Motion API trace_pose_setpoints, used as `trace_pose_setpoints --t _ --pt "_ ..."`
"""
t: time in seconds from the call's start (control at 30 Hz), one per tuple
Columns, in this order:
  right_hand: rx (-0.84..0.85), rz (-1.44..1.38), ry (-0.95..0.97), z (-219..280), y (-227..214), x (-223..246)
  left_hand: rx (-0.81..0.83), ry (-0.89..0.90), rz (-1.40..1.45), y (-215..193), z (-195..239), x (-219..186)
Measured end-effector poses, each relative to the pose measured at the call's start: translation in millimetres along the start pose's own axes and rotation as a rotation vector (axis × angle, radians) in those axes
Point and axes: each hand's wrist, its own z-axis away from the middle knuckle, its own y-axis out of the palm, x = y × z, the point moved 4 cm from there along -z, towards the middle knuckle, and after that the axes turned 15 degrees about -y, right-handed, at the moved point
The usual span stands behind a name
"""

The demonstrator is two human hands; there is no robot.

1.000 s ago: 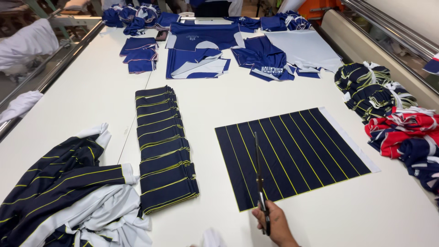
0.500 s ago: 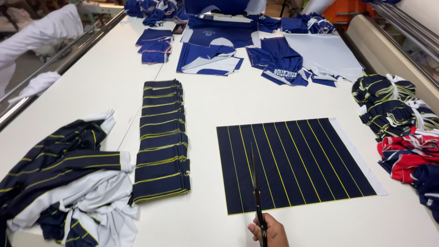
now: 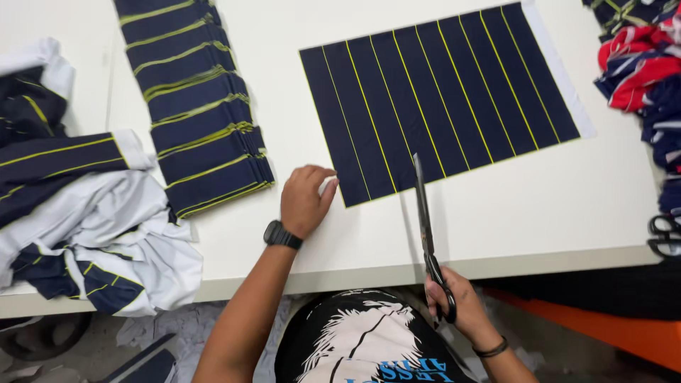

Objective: The person uses shears to cut a large piece of dark blue fabric with yellow vertical stripes into multiple vertical strips on a white table. The person holds the fabric with the left hand and cuts along the yellow lines with the right hand. Cut strips are placed to the left side of the table.

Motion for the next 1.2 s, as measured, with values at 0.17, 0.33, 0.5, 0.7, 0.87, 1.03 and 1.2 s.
trace_pose_setpoints --t 0.17,0.33,0.5,0.7,0.87,1.03,1.2 --pt "0.139 -0.264 0.115 45.8 8.0 -10.0 0.018 0.036 -0.054 39.9 1.3 13.5" --pt "0.056 -0.325 0.198 55.3 11.8 -13.5 0.057 0.095 -0.062 52.2 8.7 22.1" --pt "0.019 -0.297 0.158 39.7 27.9 -6.6 0.105 0.104 -0.080 50.7 16.0 25.8" --pt "0.083 -0.298 0.176 8.4 51.9 0.4 0.115 0.124 -0.153 51.8 19.6 29.1" --pt "0.098 -0.251 0.187 -8.8 55.4 9.5 0.106 0.140 -0.138 52.0 19.0 33.7" --pt "0.104 -0.206 0.177 -12.3 57.5 13.3 0.087 0.157 -0.124 55.0 20.2 36.9" --pt "0.108 -0.208 0.160 -16.5 59.2 14.8 0.094 0.154 -0.131 57.5 21.9 38.8"
